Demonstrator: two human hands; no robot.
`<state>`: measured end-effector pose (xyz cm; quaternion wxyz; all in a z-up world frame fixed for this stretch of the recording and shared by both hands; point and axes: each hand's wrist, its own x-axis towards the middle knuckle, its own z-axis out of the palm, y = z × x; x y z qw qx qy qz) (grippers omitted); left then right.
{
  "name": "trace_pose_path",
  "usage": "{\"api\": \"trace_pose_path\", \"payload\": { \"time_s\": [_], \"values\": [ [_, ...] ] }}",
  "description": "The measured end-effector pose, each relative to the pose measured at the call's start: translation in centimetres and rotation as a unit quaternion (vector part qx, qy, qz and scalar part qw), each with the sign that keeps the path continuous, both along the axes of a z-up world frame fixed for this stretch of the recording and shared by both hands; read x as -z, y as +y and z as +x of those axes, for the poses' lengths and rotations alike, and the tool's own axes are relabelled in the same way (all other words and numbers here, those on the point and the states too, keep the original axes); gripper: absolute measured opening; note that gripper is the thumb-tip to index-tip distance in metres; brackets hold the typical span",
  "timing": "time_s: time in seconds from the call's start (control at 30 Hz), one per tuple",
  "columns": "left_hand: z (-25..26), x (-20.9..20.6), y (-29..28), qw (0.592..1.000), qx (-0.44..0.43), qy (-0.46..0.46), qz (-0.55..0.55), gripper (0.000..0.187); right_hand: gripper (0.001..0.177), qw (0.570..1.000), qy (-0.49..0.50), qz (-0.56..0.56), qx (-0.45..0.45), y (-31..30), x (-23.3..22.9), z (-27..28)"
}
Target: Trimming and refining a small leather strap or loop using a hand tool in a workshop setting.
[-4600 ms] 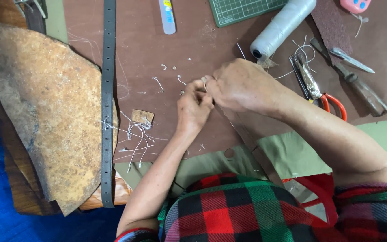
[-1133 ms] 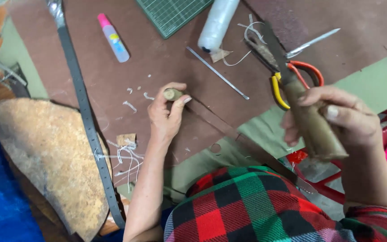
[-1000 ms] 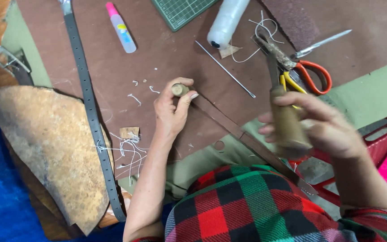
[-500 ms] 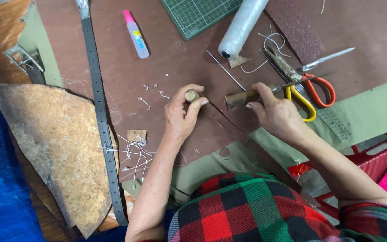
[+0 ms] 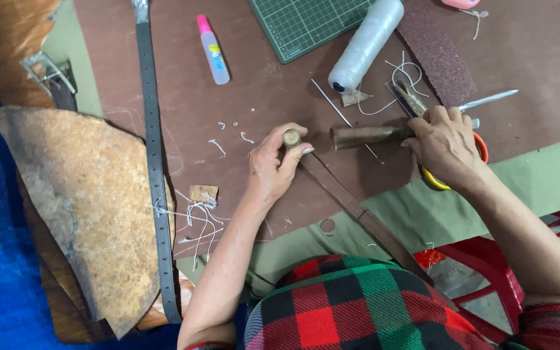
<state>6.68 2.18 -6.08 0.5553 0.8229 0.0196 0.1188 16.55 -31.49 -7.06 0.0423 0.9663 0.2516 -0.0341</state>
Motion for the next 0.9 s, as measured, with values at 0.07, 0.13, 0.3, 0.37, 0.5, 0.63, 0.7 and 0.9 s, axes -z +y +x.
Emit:
{"api": "trace_pose_path", "payload": {
  "time_s": [0.07, 0.13, 0.3, 0.37, 0.5, 0.63, 0.7, 0.9],
  "values": [
    [0.4, 0.0, 0.0, 1.0, 0.008, 0.013, -0.002, 0.021, 0.028, 0.999, 0.024, -0.007, -0.024, -0.5, 1.0, 1.0],
    [0.2, 0.0, 0.0, 1.0, 0.007, 0.003, -0.003, 0.022, 0.026, 0.996, 0.013, 0.031, -0.081, -1.5, 1.7, 1.5],
    [0.1, 0.2, 0.0, 1.0, 0.004, -0.007, -0.022, 0.022, 0.013, 0.981, 0.147, 0.116, 0.05, 0.3, -2.6, -0.6],
    [0.2, -0.1, -0.1, 1.0, 0.01, 0.012, -0.022, 0.022, 0.021, 0.927, 0.19, 0.224, 0.232, 2.4, -5.8, -1.8],
    [0.1, -0.2, -0.2, 1.0, 0.011, 0.003, -0.019, 0.017, 0.03, 0.937, 0.121, 0.311, 0.1, 4.4, -9.5, -4.6],
    [0.2, 1.6, -0.3, 1.0, 0.002, -0.004, -0.012, 0.017, 0.043, 0.911, 0.018, 0.388, -0.142, 5.7, -10.6, -5.6],
    [0.4, 2.4, -0.2, 1.0, -0.013, -0.019, 0.005, 0.018, 0.038, 0.886, -0.001, 0.392, -0.248, 6.9, -11.7, -5.5],
    [0.5, 3.1, -0.1, 0.999, -0.03, 0.041, 0.016, 0.042, 0.03, 0.877, -0.022, 0.401, -0.264, 6.6, -13.3, -7.1]
  ]
}}
